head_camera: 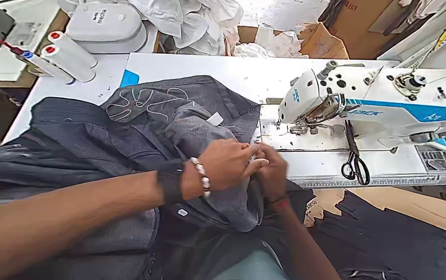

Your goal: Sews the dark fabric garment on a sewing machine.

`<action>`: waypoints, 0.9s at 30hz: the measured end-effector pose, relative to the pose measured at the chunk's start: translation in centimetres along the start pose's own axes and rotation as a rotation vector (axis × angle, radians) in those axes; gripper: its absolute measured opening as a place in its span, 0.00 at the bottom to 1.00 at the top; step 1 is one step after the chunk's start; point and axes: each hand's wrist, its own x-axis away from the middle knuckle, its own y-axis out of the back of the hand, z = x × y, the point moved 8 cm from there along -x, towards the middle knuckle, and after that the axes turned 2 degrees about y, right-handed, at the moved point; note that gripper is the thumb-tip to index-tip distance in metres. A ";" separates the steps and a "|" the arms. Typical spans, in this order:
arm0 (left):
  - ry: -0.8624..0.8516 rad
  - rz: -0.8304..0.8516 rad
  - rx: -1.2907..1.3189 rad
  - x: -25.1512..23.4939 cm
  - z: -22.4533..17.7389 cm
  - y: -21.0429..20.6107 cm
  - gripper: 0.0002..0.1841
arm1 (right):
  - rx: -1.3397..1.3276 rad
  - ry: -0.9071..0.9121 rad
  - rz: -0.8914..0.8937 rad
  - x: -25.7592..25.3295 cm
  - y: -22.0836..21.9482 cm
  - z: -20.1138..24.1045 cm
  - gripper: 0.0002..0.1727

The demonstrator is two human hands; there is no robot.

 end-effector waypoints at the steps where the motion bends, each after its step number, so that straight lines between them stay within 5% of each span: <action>1: 0.080 0.101 -0.038 -0.6 0.2 -2.7 0.36 | 0.019 -0.059 -0.055 -0.5 3.4 -1.5 0.16; 3: 0.195 0.216 -0.125 -0.4 2.8 -6.1 0.37 | 0.189 -0.165 -0.133 -0.5 11.3 -5.5 0.17; 6: 0.094 0.142 -0.228 0.5 5.4 -6.2 0.35 | 0.495 -0.315 -0.018 0.3 19.7 -12.8 0.22; 9: -0.155 0.031 -0.273 1.1 4.7 -5.4 0.36 | 0.646 -0.345 0.168 0.6 21.1 -16.5 0.26; 12: -0.462 -0.084 -0.291 1.7 3.5 -5.4 0.24 | 0.635 -0.385 0.175 0.0 21.0 -16.7 0.31; 15: -0.425 -0.112 -0.206 1.5 3.8 -5.6 0.15 | 0.317 -0.537 0.115 0.7 21.6 -17.3 0.30; 18: -0.171 -0.100 -0.105 0.5 4.7 -5.4 0.14 | -0.423 -0.629 -0.011 3.9 21.0 -17.5 0.14; 20: -0.021 -0.113 -0.081 -0.1 4.7 -5.6 0.25 | -0.887 -0.605 -0.094 6.8 20.6 -16.5 0.08; 23: 0.088 -0.079 -0.084 -1.3 4.9 -6.8 0.43 | -1.392 -0.433 0.125 9.3 18.3 -13.1 0.23; 27: 0.054 -0.055 -0.069 -2.6 5.0 -7.7 0.39 | -1.106 -0.434 0.527 7.2 12.5 -7.1 0.14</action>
